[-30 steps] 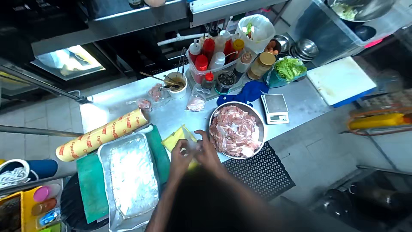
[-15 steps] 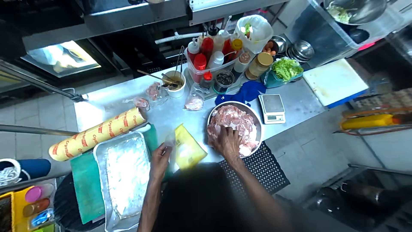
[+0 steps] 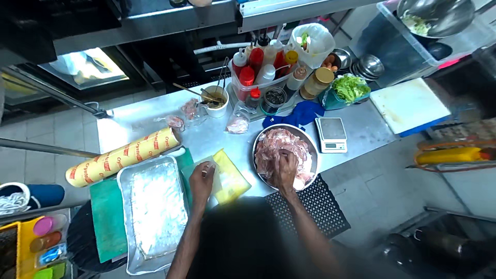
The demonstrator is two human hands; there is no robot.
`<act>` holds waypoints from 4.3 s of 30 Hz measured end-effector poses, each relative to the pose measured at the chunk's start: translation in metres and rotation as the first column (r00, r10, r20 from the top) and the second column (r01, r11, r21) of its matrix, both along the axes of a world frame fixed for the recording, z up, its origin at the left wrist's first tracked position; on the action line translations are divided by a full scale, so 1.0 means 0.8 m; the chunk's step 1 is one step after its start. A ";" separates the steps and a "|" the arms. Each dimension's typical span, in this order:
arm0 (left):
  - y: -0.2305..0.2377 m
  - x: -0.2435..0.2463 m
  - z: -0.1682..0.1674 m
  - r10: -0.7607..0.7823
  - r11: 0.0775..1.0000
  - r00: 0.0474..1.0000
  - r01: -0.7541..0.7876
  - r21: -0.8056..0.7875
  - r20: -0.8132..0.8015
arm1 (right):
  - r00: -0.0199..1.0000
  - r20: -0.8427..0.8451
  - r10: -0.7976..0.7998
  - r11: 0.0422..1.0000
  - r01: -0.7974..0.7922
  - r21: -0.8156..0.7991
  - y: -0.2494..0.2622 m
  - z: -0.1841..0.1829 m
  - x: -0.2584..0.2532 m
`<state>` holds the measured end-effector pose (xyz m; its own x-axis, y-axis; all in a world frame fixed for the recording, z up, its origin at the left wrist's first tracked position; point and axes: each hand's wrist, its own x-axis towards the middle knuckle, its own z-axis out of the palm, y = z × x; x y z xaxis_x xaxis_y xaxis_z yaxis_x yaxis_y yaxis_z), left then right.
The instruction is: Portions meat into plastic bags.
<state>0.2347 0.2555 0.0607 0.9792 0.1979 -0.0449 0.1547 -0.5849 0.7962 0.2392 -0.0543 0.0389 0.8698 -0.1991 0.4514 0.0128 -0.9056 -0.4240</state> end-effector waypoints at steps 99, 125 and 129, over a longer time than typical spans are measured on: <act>-0.038 -0.015 -0.125 -0.407 0.738 0.814 0.561 0.376 -0.415 | 0.838 -0.425 0.341 0.882 -0.128 0.454 -0.027 0.081 -0.027; -0.002 -0.039 0.027 0.002 0.073 0.987 -0.163 -0.984 -0.163 | 0.924 -0.257 0.284 0.683 -0.007 0.730 0.102 0.123 -0.003; 0.005 -0.041 0.019 -0.040 0.333 0.994 -0.083 -0.939 -0.102 | 0.894 -0.280 0.349 0.651 -0.017 0.759 0.079 0.118 0.002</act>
<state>0.2019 0.2598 0.0762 0.9535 -0.0155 -0.3009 0.2595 0.5494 0.7942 0.2408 0.0089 0.1330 0.9830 -0.1300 -0.1294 -0.1634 -0.2998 -0.9399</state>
